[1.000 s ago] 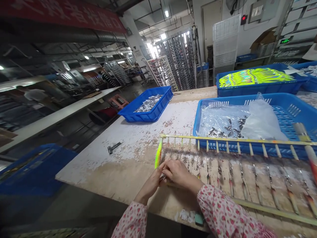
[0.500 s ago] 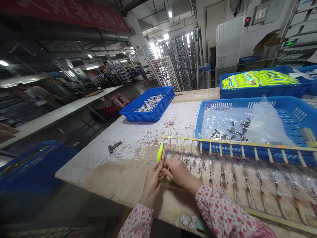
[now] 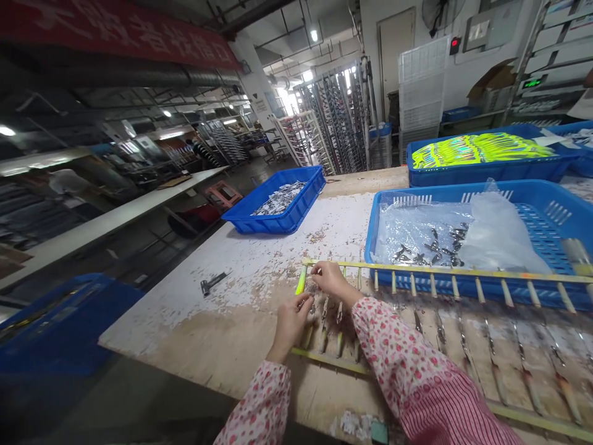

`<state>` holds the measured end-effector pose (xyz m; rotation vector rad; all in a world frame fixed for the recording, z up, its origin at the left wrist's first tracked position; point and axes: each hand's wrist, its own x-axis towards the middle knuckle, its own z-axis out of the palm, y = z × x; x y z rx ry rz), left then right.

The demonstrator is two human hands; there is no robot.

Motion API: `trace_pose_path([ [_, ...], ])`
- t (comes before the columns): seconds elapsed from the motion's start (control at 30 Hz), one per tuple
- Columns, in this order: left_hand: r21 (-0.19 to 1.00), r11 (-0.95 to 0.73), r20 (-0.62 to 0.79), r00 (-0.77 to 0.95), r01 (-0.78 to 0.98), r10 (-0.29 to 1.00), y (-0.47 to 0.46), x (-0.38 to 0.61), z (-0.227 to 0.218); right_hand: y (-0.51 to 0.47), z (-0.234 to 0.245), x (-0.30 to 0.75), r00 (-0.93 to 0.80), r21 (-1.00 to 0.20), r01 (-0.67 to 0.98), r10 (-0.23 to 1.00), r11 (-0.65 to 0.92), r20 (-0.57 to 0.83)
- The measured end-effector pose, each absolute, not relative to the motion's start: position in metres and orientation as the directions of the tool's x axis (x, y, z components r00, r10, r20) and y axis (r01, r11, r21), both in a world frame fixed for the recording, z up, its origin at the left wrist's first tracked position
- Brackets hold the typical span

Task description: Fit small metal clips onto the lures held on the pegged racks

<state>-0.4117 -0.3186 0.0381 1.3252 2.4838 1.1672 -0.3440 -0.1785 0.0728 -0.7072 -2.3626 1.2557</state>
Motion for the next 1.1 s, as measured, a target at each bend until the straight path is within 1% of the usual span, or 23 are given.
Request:
trace_pose_path([
  [0.1,0.659,0.328,0.253,-0.610,0.676,0.751,-0.314,-0.412,0.043,-0.177,0.073,-0.341,-0.803,-0.888,0.254,0.595,0.383,0.027],
  [0.27,0.671,0.304,0.230,-0.581,0.676,0.781,-0.308,-0.408,0.048,-0.176,0.071,-0.343,-0.803,-0.895,0.235,0.595,0.378,0.040],
  [0.37,0.667,0.269,0.241,-0.543,0.695,0.805,-0.309,-0.406,0.049,-0.174,0.070,-0.344,-0.807,-0.892,0.223,0.588,0.394,0.058],
  [0.47,0.594,0.233,0.276,-0.466,0.770,0.840,-0.313,-0.410,0.049,-0.177,0.070,-0.340,-0.811,-0.878,0.208,0.578,0.430,0.091],
  [0.57,0.470,0.224,0.288,-0.389,0.853,0.875,-0.320,-0.421,0.051,-0.191,0.067,-0.330,-0.777,-0.791,0.203,0.586,0.578,0.229],
  [0.6,0.436,0.224,0.285,-0.370,0.872,0.884,-0.322,-0.425,0.052,-0.198,0.064,-0.326,-0.777,-0.752,0.214,0.575,0.624,0.256],
  [0.63,0.408,0.224,0.279,-0.355,0.885,0.892,-0.323,-0.430,0.054,-0.206,0.060,-0.323,-0.802,-0.720,0.223,0.543,0.657,0.248],
  [0.73,0.356,0.216,0.250,-0.315,0.909,0.915,-0.326,-0.442,0.059,-0.235,0.042,-0.319,-0.920,-0.697,0.221,0.382,0.683,0.083],
  [0.77,0.346,0.212,0.239,-0.304,0.914,0.922,-0.326,-0.444,0.061,-0.245,0.036,-0.320,-0.937,-0.706,0.217,0.347,0.674,0.043],
  [0.8,0.338,0.210,0.229,-0.296,0.918,0.927,-0.326,-0.446,0.064,-0.253,0.030,-0.322,-0.937,-0.729,0.225,0.348,0.646,0.019],
  [0.93,0.320,0.212,0.195,-0.283,0.924,0.939,-0.327,-0.447,0.073,-0.274,0.010,-0.329,-0.882,-0.890,0.248,0.469,0.383,-0.045],
  [1.0,0.330,0.213,0.178,-0.282,0.920,0.943,-0.328,-0.446,0.077,-0.277,0.002,-0.330,-0.856,-0.929,0.206,0.516,0.307,-0.019],
  [1.1,0.358,0.214,0.154,-0.284,0.909,0.946,-0.330,-0.444,0.080,-0.278,-0.006,-0.329,-0.796,-0.951,0.151,0.603,0.268,0.044],
])
